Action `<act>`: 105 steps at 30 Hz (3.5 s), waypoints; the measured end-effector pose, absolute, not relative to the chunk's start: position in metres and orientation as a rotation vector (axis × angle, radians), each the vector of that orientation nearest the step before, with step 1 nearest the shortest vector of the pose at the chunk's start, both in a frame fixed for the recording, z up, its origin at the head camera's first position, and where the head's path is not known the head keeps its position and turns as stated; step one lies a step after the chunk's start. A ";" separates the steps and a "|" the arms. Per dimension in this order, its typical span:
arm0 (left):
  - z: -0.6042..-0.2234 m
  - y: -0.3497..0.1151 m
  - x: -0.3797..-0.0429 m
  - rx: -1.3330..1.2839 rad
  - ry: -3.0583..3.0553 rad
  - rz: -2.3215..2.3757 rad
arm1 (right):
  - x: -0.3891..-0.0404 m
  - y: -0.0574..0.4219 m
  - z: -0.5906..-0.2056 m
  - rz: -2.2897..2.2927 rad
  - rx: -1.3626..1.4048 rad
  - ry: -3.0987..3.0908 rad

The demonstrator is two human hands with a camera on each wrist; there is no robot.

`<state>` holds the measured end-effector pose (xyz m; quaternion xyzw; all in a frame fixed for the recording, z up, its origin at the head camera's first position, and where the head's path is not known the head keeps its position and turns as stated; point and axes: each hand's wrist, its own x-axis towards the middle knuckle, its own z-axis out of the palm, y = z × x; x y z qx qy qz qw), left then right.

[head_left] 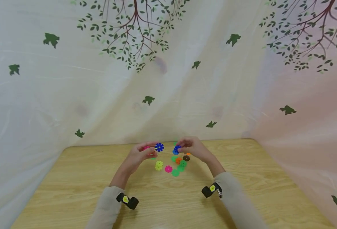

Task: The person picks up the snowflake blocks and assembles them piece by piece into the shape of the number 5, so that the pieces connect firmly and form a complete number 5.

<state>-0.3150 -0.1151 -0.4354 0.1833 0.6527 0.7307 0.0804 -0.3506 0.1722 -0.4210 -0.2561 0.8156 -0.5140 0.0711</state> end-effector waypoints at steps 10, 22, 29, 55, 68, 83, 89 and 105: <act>-0.437 -0.115 -0.315 0.514 1.983 2.171 | -0.341 0.137 -0.404 -1.805 -0.783 2.404; -0.437 -0.115 -0.314 0.447 1.990 2.174 | -0.338 0.118 -0.418 -1.854 -0.817 2.463; -0.436 -0.112 -0.310 0.501 1.895 2.135 | -0.334 0.114 -0.419 -1.844 -0.890 2.506; -0.438 -0.111 -0.314 0.486 2.032 2.189 | -0.330 0.110 -0.417 -1.857 -0.990 2.437; -0.432 -0.112 -0.311 0.521 2.060 2.111 | -0.329 0.108 -0.416 -1.830 -0.962 2.428; -0.432 -0.120 -0.317 0.441 2.131 2.118 | -0.339 0.130 -0.400 -1.478 -0.950 2.413; -0.430 -0.124 -0.316 0.411 2.159 2.150 | -0.341 0.138 -0.402 -1.207 -0.966 2.408; -0.432 -0.124 -0.313 0.366 2.149 2.137 | -0.328 0.148 -0.454 -0.828 -0.917 2.518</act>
